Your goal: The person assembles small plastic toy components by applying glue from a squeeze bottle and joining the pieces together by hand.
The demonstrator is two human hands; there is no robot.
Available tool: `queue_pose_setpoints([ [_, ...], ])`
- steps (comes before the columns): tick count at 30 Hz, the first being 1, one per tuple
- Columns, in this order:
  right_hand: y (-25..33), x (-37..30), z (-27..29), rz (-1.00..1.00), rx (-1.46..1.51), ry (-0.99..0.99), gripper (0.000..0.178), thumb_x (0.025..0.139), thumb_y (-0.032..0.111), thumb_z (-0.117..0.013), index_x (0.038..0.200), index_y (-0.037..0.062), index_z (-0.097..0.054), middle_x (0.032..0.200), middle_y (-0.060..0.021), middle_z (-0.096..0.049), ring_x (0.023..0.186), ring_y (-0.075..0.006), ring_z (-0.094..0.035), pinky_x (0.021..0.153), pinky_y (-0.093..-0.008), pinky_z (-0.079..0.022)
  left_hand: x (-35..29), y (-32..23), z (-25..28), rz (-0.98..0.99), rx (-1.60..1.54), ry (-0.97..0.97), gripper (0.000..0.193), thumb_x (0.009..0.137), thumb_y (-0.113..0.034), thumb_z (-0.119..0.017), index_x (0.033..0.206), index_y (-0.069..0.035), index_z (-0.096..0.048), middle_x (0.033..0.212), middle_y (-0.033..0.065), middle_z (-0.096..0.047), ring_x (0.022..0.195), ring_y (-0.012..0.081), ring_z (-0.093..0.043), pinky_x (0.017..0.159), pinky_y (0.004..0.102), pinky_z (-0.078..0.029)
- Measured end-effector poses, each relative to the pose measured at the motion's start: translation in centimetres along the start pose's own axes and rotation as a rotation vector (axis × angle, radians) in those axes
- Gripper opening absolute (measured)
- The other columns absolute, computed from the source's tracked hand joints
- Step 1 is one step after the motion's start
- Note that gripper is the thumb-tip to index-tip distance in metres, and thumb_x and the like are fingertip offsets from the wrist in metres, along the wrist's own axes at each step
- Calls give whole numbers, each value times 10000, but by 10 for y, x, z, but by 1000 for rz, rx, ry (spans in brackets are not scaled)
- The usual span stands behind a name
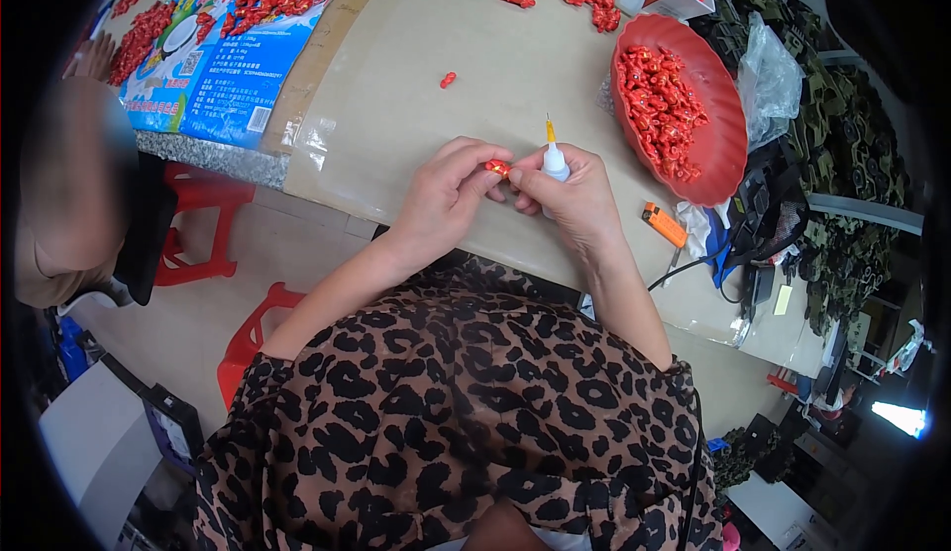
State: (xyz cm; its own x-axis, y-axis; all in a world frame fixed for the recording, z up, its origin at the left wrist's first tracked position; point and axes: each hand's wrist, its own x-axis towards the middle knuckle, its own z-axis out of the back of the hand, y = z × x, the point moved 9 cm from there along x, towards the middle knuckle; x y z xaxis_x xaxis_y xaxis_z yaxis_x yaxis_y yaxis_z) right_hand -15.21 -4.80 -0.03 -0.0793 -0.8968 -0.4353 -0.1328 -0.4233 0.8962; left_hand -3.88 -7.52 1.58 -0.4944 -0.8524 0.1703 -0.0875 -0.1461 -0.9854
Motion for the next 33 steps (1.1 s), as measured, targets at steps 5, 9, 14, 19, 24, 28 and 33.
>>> queue_pose_setpoints([
  [5, 2, 3, 1, 33, 35, 31, 106, 723, 78, -620, 768, -3, -569, 657, -75, -580, 477, -87, -503, 440, -188, -390, 0, 9, -1, 113, -145, 14, 198, 847, -43, -428, 1022, 23, -494, 872, 69, -514, 639, 98, -529, 583, 204, -447],
  [9, 0, 1, 0, -32, 163, 20, 96, 719, 75, -597, 740, -12, -564, 641, -81, -572, 441, -85, -477, 409, -189, -362, -1, 18, -7, 284, -231, 90, 261, 881, -142, -405, 1072, 21, -472, 836, 47, -549, 552, 62, -468, 514, 178, -410],
  [14, 0, 0, 1, -75, 155, -19, 88, 711, 69, -590, 722, -13, -560, 635, -83, -569, 432, -81, -472, 398, -189, -355, 0, 21, -9, 325, -254, 138, 267, 876, -153, -417, 1069, 22, -475, 851, 47, -546, 549, 55, -457, 491, 178, -400],
  [19, 0, 3, 0, -88, 123, -3, 108, 700, 80, -600, 716, -22, -567, 628, -79, -565, 430, -79, -469, 393, -191, -351, 0, 25, -9, 368, -309, 144, 243, 858, -129, -444, 1042, 22, -492, 860, 43, -552, 555, 52, -461, 483, 179, -395],
  [24, 3, 1, -2, -61, 61, -8, 110, 690, 70, -614, 719, -26, -569, 624, -75, -562, 435, -77, -464, 404, -186, -353, 1, 24, -9, 383, -295, 145, 190, 835, -89, -466, 985, 18, -511, 849, 37, -556, 558, 40, -462, 465, 168, -383],
  [28, 4, 0, 0, -55, -5, -64, 113, 686, 60, -621, 736, -25, -567, 628, -77, -561, 452, -81, -471, 415, -187, -359, 0, 24, -9, 401, -266, 144, 172, 834, -77, -456, 968, 16, -511, 827, 34, -555, 550, 36, -456, 454, 164, -373],
  [33, 2, 2, -1, -63, -9, -89, 114, 688, 61, -619, 738, -22, -560, 629, -75, -558, 464, -83, -478, 425, -190, -376, 0, 23, -9, 384, -265, 133, 165, 831, -48, -441, 974, 18, -491, 806, 28, -538, 529, 32, -436, 448, 164, -361],
])
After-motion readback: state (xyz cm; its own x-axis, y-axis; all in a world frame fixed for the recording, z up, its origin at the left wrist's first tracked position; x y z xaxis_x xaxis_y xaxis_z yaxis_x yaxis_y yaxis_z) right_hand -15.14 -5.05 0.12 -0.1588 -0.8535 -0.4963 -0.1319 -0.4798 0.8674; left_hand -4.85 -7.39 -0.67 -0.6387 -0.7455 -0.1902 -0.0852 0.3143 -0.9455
